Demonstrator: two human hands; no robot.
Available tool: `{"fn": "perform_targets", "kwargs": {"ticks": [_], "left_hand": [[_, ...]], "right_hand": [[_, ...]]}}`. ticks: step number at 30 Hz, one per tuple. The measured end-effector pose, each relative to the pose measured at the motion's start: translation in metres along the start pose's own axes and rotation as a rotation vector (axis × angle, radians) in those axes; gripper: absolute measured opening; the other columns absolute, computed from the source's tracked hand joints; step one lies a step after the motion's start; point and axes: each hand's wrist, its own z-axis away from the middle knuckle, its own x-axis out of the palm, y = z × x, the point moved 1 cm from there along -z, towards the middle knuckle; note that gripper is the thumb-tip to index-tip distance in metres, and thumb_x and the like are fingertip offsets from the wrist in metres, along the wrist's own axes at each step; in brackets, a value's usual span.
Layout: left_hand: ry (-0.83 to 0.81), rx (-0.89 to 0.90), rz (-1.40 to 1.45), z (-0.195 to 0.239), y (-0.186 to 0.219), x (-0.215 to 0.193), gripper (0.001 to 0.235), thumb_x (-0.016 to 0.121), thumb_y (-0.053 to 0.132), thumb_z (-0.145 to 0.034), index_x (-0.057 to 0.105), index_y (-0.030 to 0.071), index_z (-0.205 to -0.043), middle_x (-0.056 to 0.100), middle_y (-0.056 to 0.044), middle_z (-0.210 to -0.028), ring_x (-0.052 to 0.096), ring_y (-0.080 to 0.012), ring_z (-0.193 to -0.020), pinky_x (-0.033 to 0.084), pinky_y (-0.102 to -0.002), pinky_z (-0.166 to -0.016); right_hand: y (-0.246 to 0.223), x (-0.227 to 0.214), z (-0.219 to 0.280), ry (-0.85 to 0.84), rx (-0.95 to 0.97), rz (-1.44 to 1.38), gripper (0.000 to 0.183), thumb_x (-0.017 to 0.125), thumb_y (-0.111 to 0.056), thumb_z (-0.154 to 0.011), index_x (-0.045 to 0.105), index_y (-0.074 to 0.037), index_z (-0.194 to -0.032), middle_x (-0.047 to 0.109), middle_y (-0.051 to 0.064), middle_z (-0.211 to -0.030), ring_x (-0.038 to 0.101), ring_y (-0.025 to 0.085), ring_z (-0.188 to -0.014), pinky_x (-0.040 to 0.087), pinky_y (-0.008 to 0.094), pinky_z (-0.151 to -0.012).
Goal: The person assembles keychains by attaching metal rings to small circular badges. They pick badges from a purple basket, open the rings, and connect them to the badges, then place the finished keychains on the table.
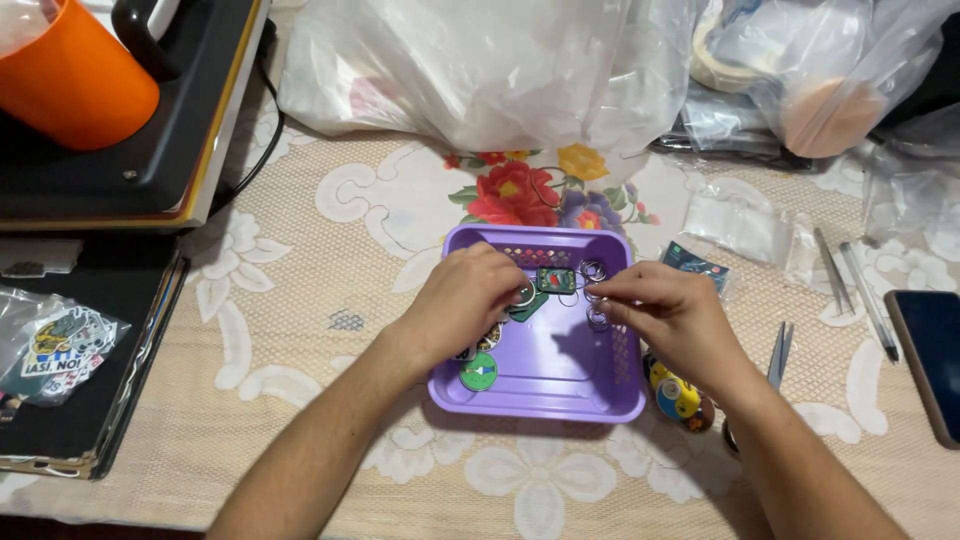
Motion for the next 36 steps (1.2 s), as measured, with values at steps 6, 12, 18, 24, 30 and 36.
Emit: {"fn": "perform_targets", "kwargs": {"ticks": [6,12,18,24,30,36], "left_hand": [[-0.203,0.247,-0.492,-0.008,-0.020,0.041,0.015,0.077,0.022,-0.079,0.073,0.016,-0.092,0.068,-0.001,-0.088,0.059,-0.0213,-0.093,0.045,-0.034,-0.078],[-0.206,0.241,-0.457,-0.009,-0.031,0.043,0.002,0.071,0.017,-0.081,0.072,0.015,-0.080,0.064,-0.002,-0.084,0.058,-0.0214,-0.089,0.044,-0.034,-0.074],[-0.331,0.221,-0.459,-0.015,-0.015,0.025,0.020,0.077,0.019,-0.074,0.072,0.013,-0.092,0.067,-0.003,-0.090,0.060,-0.0237,-0.094,0.045,-0.037,-0.078],[-0.336,0.290,-0.528,-0.016,-0.017,0.027,0.023,0.082,0.024,-0.068,0.073,0.016,-0.088,0.070,-0.001,-0.086,0.059,-0.0230,-0.094,0.045,-0.036,-0.079],[-0.302,0.336,-0.223,-0.028,0.008,-0.007,0.029,0.073,0.008,-0.068,0.073,0.008,-0.097,0.061,-0.012,-0.139,0.057,-0.0342,-0.121,0.042,-0.046,-0.096],[-0.123,-0.045,0.641,-0.042,0.085,-0.065,0.015,0.049,0.018,-0.101,0.059,0.007,-0.105,0.068,-0.005,-0.085,0.069,-0.0125,-0.070,0.055,-0.026,-0.067]], "right_hand": [[-0.016,-0.004,-0.007,-0.218,0.196,0.035,0.026,0.078,-0.001,-0.079,0.081,-0.005,-0.104,0.080,0.015,-0.092,0.076,0.021,-0.081,0.064,0.032,-0.067],[-0.013,0.000,-0.015,-0.316,0.283,-0.150,0.024,0.081,-0.002,-0.078,0.082,0.000,-0.102,0.077,0.016,-0.076,0.072,0.018,-0.069,0.064,0.030,-0.060],[-0.017,-0.004,-0.025,-0.292,0.232,-0.142,0.020,0.081,-0.001,-0.077,0.081,0.001,-0.097,0.075,0.015,-0.073,0.073,0.019,-0.067,0.063,0.031,-0.059],[-0.043,-0.014,-0.032,-0.269,0.118,-0.147,0.018,0.081,-0.003,-0.078,0.080,0.001,-0.095,0.075,0.014,-0.077,0.073,0.017,-0.068,0.065,0.029,-0.057],[-0.077,-0.024,-0.032,-0.330,-0.209,-0.032,0.007,0.077,-0.014,-0.083,0.079,-0.010,-0.089,0.075,0.002,-0.081,0.068,0.012,-0.076,0.054,0.024,-0.067],[-0.089,-0.028,-0.017,-0.093,-0.238,-0.084,0.018,0.073,-0.010,-0.084,0.075,-0.004,-0.101,0.074,0.009,-0.087,0.067,0.014,-0.076,0.053,0.022,-0.063]]}}
